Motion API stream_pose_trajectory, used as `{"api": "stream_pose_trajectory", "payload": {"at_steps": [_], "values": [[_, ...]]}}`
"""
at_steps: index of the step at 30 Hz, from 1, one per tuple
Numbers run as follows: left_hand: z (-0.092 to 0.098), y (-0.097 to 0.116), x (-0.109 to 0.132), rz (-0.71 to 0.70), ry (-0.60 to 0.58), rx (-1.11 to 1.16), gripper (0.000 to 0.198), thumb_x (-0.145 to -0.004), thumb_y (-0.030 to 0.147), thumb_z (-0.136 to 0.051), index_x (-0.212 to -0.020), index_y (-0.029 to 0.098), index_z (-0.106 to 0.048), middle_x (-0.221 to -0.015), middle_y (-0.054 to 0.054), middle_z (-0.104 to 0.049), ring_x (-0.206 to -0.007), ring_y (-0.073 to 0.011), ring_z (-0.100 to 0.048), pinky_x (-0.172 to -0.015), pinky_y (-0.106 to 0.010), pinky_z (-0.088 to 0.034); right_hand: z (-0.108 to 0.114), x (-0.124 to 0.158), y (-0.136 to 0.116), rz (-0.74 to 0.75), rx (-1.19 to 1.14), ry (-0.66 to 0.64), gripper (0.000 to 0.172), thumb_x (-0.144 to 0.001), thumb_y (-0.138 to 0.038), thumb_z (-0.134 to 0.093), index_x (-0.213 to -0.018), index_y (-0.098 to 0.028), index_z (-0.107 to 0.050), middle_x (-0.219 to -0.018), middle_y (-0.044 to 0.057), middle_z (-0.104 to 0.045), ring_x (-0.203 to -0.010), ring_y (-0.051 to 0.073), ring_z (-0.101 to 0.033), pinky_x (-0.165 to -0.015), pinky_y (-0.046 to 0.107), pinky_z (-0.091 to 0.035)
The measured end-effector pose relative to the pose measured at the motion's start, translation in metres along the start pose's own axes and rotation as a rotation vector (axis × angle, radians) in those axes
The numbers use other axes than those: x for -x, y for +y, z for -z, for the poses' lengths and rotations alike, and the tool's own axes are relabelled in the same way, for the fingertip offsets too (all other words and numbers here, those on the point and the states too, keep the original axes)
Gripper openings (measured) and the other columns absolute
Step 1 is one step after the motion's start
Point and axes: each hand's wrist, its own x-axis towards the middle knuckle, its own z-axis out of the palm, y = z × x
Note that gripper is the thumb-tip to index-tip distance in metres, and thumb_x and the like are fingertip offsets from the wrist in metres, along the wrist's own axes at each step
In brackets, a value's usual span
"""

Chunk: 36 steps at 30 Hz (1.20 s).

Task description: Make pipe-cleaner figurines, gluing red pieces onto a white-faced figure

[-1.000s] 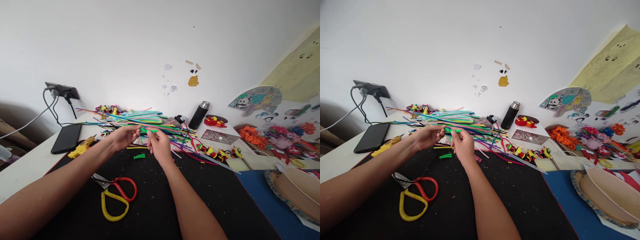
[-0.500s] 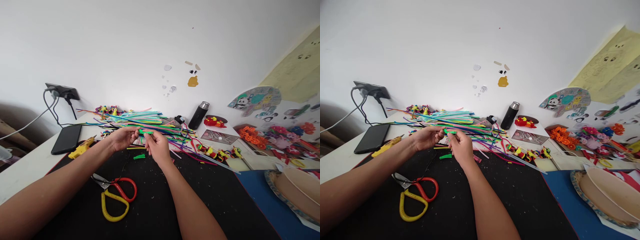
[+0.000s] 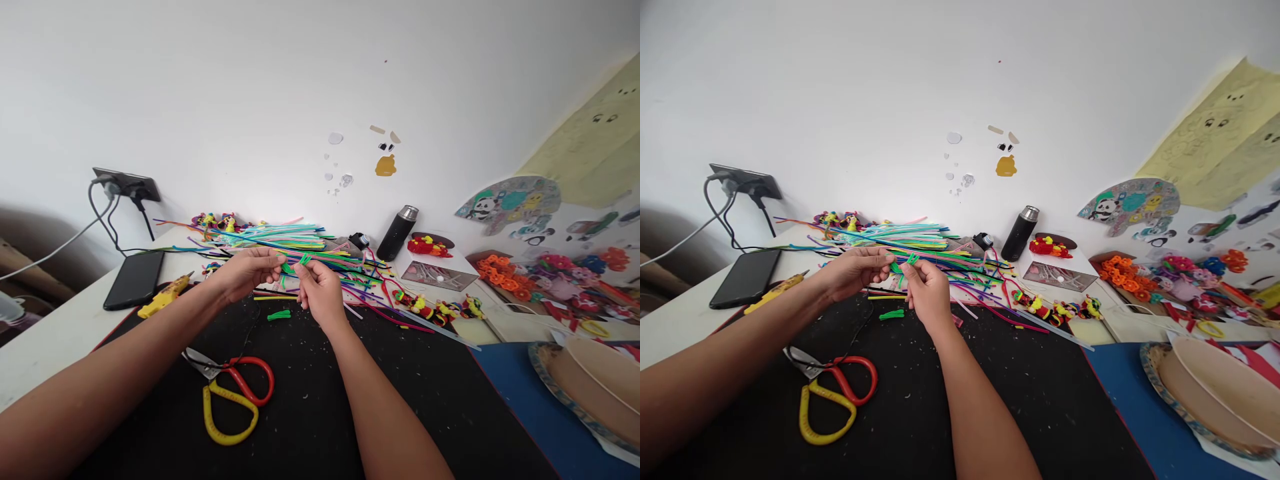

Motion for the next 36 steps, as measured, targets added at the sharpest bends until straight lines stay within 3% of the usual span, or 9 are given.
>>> {"api": "stream_pose_trajectory", "payload": {"at_steps": [10,27,36], "values": [[-0.003,0.006,0.005,-0.096,-0.094,-0.186,0.044,-0.055,0.042,-0.106,-0.071,0.013,-0.076,-0.06,-0.001,-0.069,-0.053,-0.0092,-0.059,-0.05,-0.018,-0.048,-0.001,-0.001,0.004,-0.063,-0.032,-0.102,0.04,-0.089,-0.058,-0.075,-0.078,-0.022,-0.061,-0.044,-0.011,-0.047,-0.032,0.009,-0.042,-0.041,0.023,-0.045],[-0.002,0.009,0.008,-0.131,-0.08,-0.428,0.041,-0.061,0.046,-0.1,-0.071,0.015,-0.075,-0.063,-0.001,-0.07,-0.054,-0.0111,-0.058,-0.054,-0.023,-0.05,-0.002,-0.001,0.008,-0.147,-0.041,-0.174,0.044,-0.084,-0.062,-0.08,-0.08,-0.022,-0.062,-0.044,-0.012,-0.047,-0.032,0.008,-0.042,-0.043,0.023,-0.047],[-0.001,0.015,0.01,-0.151,-0.132,-0.54,0.04,-0.067,0.05,-0.096,-0.073,0.016,-0.075,-0.063,-0.001,-0.069,-0.057,-0.0136,-0.06,-0.058,-0.025,-0.053,-0.003,0.001,0.008,-0.172,0.006,-0.172,0.043,-0.085,-0.062,-0.077,-0.08,-0.023,-0.062,-0.044,-0.012,-0.049,-0.033,0.009,-0.044,-0.042,0.023,-0.045]]}}
